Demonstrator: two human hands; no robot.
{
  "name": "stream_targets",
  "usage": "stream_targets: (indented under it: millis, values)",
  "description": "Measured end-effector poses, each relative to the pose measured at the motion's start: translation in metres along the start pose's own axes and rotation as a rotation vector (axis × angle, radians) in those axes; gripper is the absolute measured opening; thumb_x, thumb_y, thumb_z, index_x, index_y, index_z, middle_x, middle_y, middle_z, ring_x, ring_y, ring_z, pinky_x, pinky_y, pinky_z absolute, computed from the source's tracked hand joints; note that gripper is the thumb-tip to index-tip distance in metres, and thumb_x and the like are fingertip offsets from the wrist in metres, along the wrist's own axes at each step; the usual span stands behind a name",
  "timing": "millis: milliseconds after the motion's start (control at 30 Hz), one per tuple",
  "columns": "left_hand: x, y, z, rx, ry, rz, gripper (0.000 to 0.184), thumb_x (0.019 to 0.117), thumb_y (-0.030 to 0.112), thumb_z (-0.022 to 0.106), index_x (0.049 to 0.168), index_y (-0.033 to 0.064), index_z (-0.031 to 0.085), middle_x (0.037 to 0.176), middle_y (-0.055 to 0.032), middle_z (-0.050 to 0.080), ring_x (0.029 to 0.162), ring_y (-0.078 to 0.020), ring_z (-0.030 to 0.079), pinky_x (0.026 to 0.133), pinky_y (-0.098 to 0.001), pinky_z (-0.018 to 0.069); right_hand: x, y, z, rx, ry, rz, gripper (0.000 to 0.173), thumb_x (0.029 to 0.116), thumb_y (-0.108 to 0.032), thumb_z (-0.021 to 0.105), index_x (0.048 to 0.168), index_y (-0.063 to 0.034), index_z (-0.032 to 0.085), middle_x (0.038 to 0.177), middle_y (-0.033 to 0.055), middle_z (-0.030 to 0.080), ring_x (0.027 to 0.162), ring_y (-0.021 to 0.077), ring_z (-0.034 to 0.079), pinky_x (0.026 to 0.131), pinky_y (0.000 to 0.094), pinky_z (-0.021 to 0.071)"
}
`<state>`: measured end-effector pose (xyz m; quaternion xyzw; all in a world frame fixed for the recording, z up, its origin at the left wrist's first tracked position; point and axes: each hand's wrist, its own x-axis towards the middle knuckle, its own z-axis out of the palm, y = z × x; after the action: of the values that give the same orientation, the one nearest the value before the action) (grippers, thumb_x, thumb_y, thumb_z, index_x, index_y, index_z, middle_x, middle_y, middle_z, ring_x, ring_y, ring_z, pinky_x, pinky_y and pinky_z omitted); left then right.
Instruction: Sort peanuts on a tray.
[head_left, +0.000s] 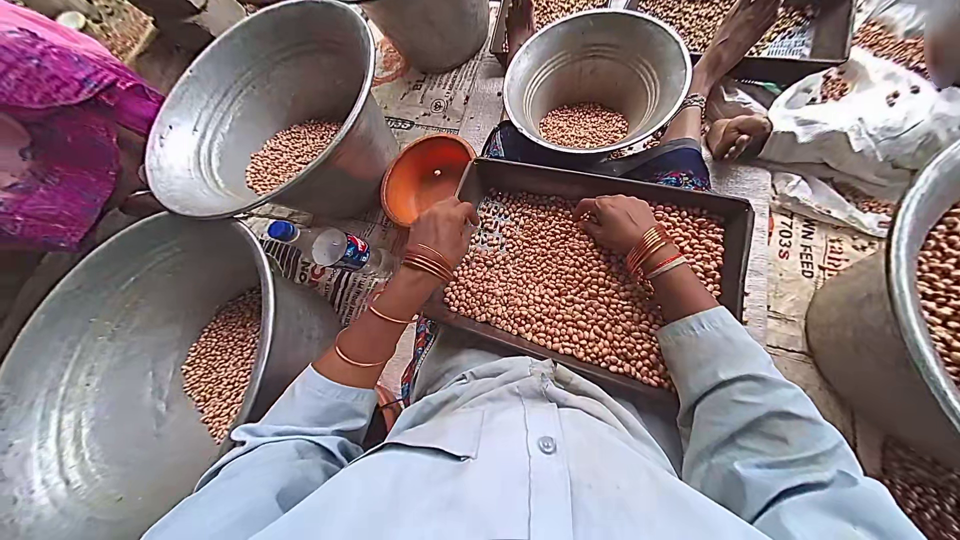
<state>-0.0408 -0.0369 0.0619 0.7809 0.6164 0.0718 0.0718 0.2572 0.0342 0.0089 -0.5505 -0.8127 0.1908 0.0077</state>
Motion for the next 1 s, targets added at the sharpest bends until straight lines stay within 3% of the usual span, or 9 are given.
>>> stream_targets:
  millis: [100,333,367,467,500,567,633,833,1000]
  values:
    - [-0.014,0.009,0.02,0.061,-0.159,0.06,0.012,0.086,0.006,0.079,0.097,0.0077,0.077,0.101,-0.0178,0.072,0.097,-0.0413,0.069,0.081,-0.0605,0.0555,0.002,-0.001,0.002,-0.011,0.007,-0.008,0.022,0.1019,-0.023,0.061,0.121,-0.0194,0.073,0.11,0.016,0.075,0.103,0.042,0.07,0.08,0.0661,0.0513]
    - [-0.018,0.006,0.029,0.06,-0.136,0.031,0.011,0.089,0.01,0.077,0.099,0.006,0.076,0.1,-0.0199,0.071,0.095,-0.0421,0.069,0.077,-0.0609,0.0557,-0.003,0.001,0.004,-0.006,0.021,0.008,0.023,0.1026,-0.023,0.06,0.122,-0.0179,0.073,0.113,0.0168,0.074,0.106,0.0418,0.07,0.082,0.0657,0.051]
    - [-0.018,0.003,0.018,0.052,-0.078,-0.008,0.014,0.0913,0.011,0.075,0.104,0.004,0.074,0.102,-0.022,0.07,0.095,-0.0432,0.069,0.078,-0.0612,0.0554,-0.002,0.0,0.003,-0.004,0.013,0.015,0.024,0.103,-0.024,0.06,0.123,-0.0181,0.072,0.115,0.0169,0.073,0.107,0.0418,0.069,0.083,0.0661,0.0508]
    - [-0.003,0.0,-0.024,0.041,0.038,-0.182,0.037,0.0989,0.009,0.064,0.134,0.0003,0.058,0.13,-0.0284,0.06,0.12,-0.0463,0.06,0.101,-0.0582,0.049,-0.001,0.0,0.006,-0.007,0.018,0.02,0.025,0.103,-0.025,0.06,0.123,-0.0184,0.072,0.115,0.017,0.073,0.107,0.0424,0.069,0.083,0.0662,0.0507]
    - [0.003,-0.004,-0.027,0.02,0.055,-0.196,0.038,0.0985,0.008,0.064,0.135,-0.0005,0.057,0.131,-0.0289,0.059,0.121,-0.0468,0.06,0.102,-0.0587,0.0483,-0.001,-0.001,0.007,-0.013,0.021,0.019,0.025,0.1031,-0.025,0.06,0.124,-0.0184,0.072,0.114,0.0172,0.073,0.107,0.0425,0.069,0.083,0.0662,0.0507]
    - [0.007,-0.014,-0.009,-0.029,0.072,-0.104,0.027,0.0952,0.006,0.069,0.12,-0.0017,0.066,0.115,-0.0272,0.067,0.106,-0.0467,0.066,0.092,-0.0615,0.0532,0.001,-0.002,0.007,-0.023,0.02,0.02,0.025,0.1037,-0.027,0.06,0.124,-0.0182,0.072,0.114,0.0172,0.073,0.107,0.0419,0.069,0.084,0.0656,0.0502]
    - [-0.009,0.003,0.002,-0.044,-0.086,-0.054,0.017,0.0929,0.006,0.072,0.11,0.0018,0.072,0.107,-0.0232,0.071,0.1,-0.0438,0.069,0.088,-0.0611,0.0549,0.002,-0.002,0.008,-0.036,0.033,0.011,0.025,0.1037,-0.028,0.06,0.123,-0.0184,0.073,0.113,0.0167,0.074,0.106,0.0412,0.07,0.084,0.065,0.0505]
    - [-0.017,0.018,0.037,-0.02,-0.239,-0.055,0.019,0.088,-0.002,0.073,0.106,0.0001,0.072,0.111,-0.0258,0.069,0.105,-0.0457,0.067,0.09,-0.0601,0.0551,-0.005,-0.016,0.001,0.09,0.068,0.099,0.022,0.1021,-0.022,0.061,0.12,-0.0185,0.074,0.115,0.0161,0.073,0.109,0.0409,0.069,0.084,0.0666,0.0512]
    - [0.009,0.008,0.053,-0.016,-0.264,-0.017,0.016,0.0887,-0.003,0.068,0.104,-0.0009,0.073,0.112,-0.0253,0.068,0.111,-0.0462,0.065,0.09,-0.0616,0.0539,-0.001,-0.061,0.005,0.201,-0.02,-0.145,0.015,0.0985,-0.023,0.068,0.104,-0.0127,0.077,0.085,0.0111,0.073,0.081,0.0323,0.069,0.073,0.0589,0.0526]
